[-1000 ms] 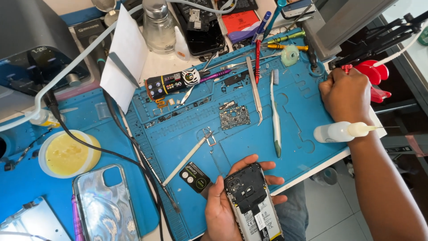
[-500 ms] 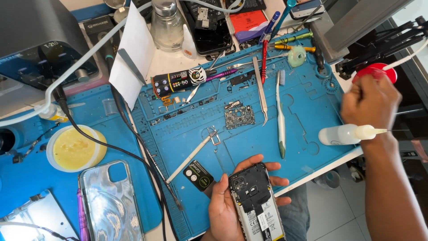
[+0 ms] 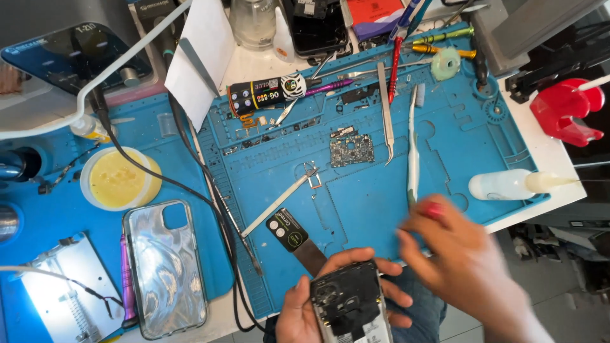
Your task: The person uses a red screwdriver to remove screws from the back of a disassembled smartphone. They then pick up an orange phone back cover and use the screwdriver to remove screws from it as well.
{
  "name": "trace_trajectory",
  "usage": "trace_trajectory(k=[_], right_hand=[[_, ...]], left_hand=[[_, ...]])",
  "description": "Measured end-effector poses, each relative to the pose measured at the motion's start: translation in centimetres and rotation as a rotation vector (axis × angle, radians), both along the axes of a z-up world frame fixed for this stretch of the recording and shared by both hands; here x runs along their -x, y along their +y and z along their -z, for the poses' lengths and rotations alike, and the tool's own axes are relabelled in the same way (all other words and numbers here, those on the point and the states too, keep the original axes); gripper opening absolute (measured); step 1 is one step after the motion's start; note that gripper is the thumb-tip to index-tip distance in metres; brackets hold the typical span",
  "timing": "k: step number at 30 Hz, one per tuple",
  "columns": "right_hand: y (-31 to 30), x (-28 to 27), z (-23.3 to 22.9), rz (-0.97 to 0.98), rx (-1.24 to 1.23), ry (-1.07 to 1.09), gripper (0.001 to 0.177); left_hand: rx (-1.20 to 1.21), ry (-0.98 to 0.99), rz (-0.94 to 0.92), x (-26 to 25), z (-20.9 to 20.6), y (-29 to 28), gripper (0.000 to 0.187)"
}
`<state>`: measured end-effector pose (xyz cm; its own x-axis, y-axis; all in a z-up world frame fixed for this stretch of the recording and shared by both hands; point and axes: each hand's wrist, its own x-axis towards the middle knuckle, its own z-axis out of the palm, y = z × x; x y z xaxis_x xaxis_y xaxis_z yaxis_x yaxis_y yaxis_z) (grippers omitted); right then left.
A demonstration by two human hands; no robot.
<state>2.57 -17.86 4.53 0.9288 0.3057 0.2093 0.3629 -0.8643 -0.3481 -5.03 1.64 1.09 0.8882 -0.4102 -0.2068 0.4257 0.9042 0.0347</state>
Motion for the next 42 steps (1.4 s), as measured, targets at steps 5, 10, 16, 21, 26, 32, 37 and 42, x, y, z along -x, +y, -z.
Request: trace_trajectory(k=[5,10,16,21,26,32,37,42], right_hand=[[3.1,-1.8,2.9,-0.177,0.169,-0.074,0.011],[1.4,-1.9,0.1,-0.073,-0.166,0.197,0.048],[0.5,0.1,-0.2,-0.092,-0.443,0.014,0.064],[0.8,0.4,3.5,-0.218,-0.711,-0.075,0.096],[2.2,-0.2,2.1,0.006,-0.786,-0.036,0.063],[2.8,-0.9,3.2,-0.025,-0.897,-0.115,0.067],[4.0,-1.3,3.1,0.034,-0.919,-0.071,0.068],[4.5,-1.4,2.9,0.057,-0.934,-0.039,0.069]], left_hand=[[-0.05,0.278,-0.123,0.4,-0.4,1.9,0.085],[-0.04,0.314,-0.169,0.0,-0.6,2.5,0.076],[-0.02,0.33,-0.181,-1.2,-1.2,2.4,0.075],[-0.066,0.353,-0.178,-1.4,-0.8,1.9,0.074],[-0.08,0.304,-0.161,-1.4,-1.1,2.1,0.074],[-0.09,0.278,-0.193,-1.3,-0.7,2.2,0.074],[-0.085,0.274,-0.182,-1.6,-0.6,2.2,0.074],[-0.066,0.268,-0.183,-1.6,-0.5,2.1,0.074]])
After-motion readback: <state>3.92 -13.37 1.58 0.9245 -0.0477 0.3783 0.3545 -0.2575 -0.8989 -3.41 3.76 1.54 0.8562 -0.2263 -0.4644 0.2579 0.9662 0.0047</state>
